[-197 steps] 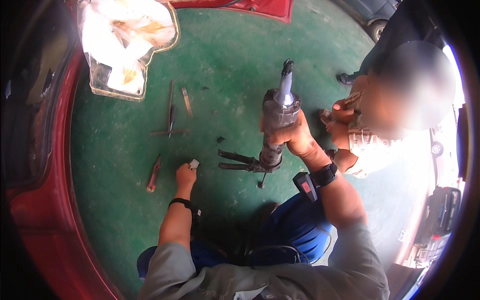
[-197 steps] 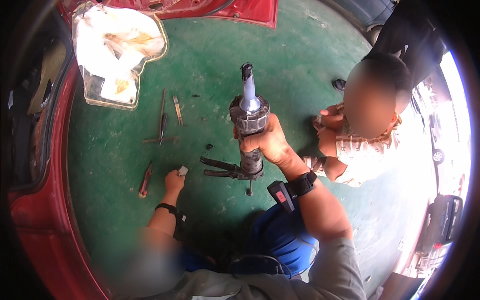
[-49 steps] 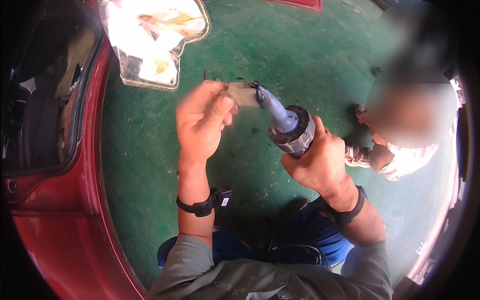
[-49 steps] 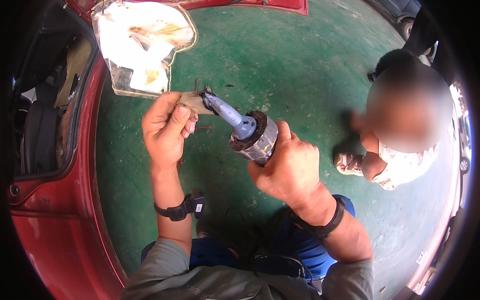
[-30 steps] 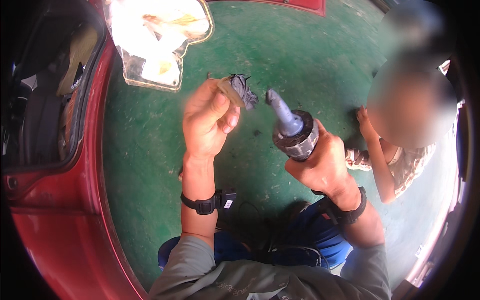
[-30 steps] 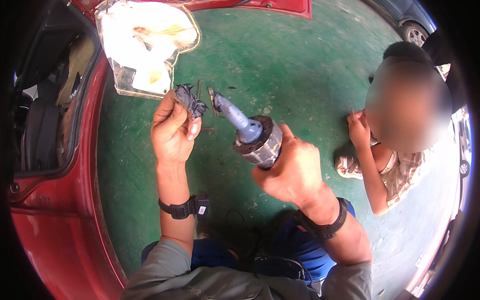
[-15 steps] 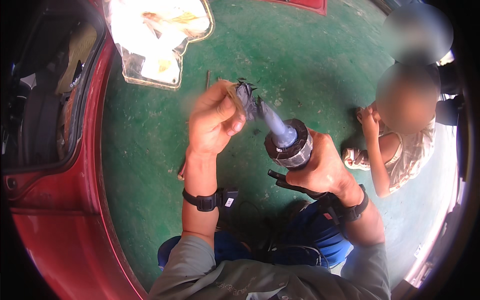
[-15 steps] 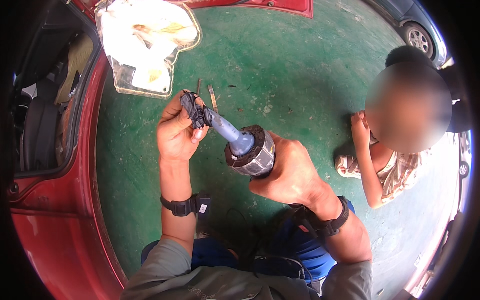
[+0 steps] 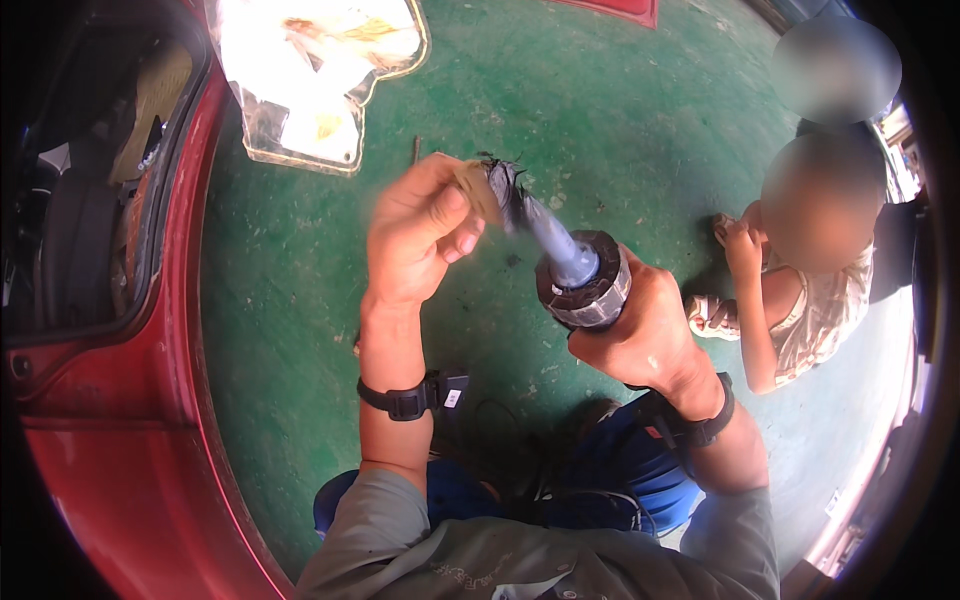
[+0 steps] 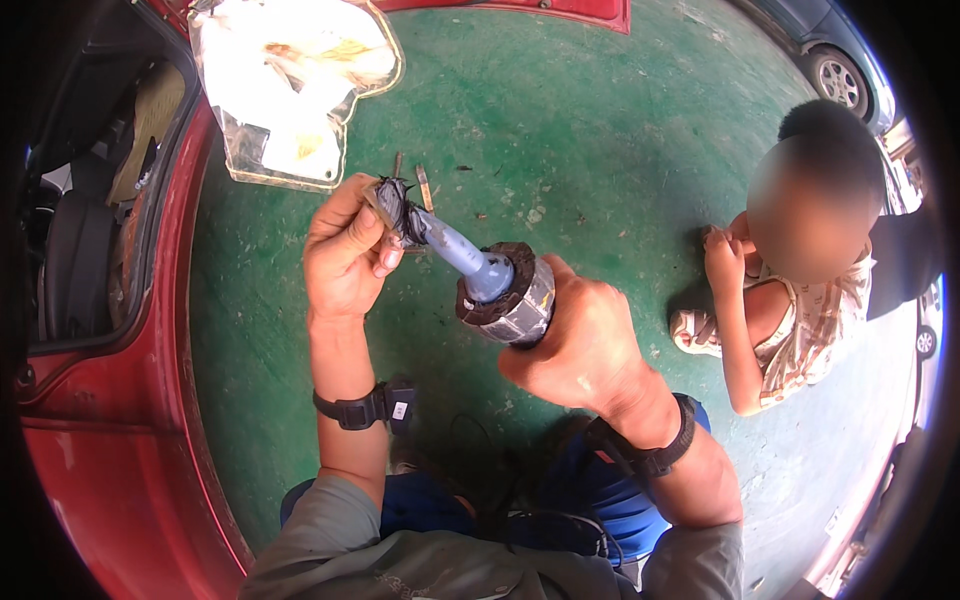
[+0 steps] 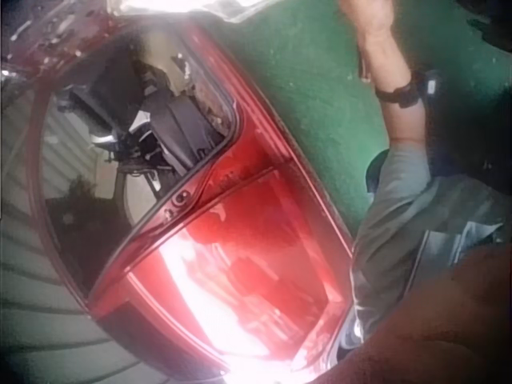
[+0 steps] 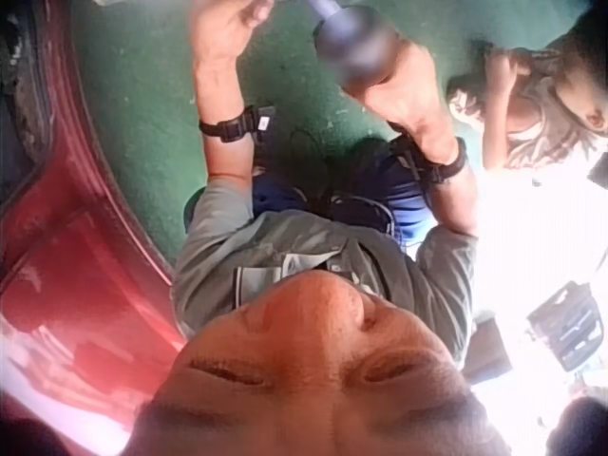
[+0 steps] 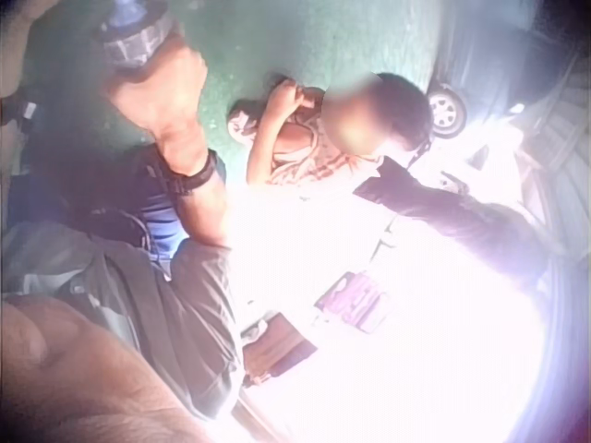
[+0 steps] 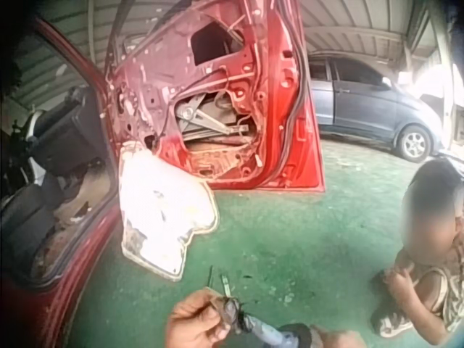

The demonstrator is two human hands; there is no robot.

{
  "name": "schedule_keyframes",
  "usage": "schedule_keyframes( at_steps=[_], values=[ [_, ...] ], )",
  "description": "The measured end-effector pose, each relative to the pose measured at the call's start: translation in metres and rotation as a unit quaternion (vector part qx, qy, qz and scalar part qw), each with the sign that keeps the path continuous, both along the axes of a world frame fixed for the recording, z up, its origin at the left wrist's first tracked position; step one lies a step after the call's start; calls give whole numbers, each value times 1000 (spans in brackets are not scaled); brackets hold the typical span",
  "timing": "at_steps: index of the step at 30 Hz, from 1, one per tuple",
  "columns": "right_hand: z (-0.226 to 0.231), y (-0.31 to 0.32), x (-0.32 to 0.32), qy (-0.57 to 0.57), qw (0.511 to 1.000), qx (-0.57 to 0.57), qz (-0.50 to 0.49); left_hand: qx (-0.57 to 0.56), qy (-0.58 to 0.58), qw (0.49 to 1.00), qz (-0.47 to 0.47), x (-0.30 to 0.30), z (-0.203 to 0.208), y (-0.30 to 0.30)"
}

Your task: The person loads a tube of sealant into a caulking gun and applies the adhesive to a small rectangular object. The person repeatedly applies sealant to the object while a child watches nearby.

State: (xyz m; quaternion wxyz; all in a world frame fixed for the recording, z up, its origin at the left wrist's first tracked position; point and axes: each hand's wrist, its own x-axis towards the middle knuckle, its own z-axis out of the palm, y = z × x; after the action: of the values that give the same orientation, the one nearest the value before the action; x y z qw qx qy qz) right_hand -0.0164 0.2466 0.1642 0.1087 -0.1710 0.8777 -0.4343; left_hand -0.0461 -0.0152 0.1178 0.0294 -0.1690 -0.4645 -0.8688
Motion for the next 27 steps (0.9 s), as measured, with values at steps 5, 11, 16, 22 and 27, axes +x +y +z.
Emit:
schedule_keyframes(
  at_steps=[5, 11, 16, 22, 27],
  values=[
    [-2, -4, 3, 86, 990, 99, -50, -57, -6, 995, 82, 7, 12, 5],
    [-11, -1, 3, 149, 977, 138, -64, -76, 7, 985, 156, 13, 18, 15],
    [-17, -5, 5, 180, 971, 147, -58, -133, 42, 979, 151, 22, 32, 31],
    [-7, 4, 2, 136, 982, 93, -96, 14, 38, 992, 122, 12, 23, 15],
    [-2, 6, -4, 25, 994, -70, -77, 251, -22, 966, -57, -3, -2, 1]
  ],
)
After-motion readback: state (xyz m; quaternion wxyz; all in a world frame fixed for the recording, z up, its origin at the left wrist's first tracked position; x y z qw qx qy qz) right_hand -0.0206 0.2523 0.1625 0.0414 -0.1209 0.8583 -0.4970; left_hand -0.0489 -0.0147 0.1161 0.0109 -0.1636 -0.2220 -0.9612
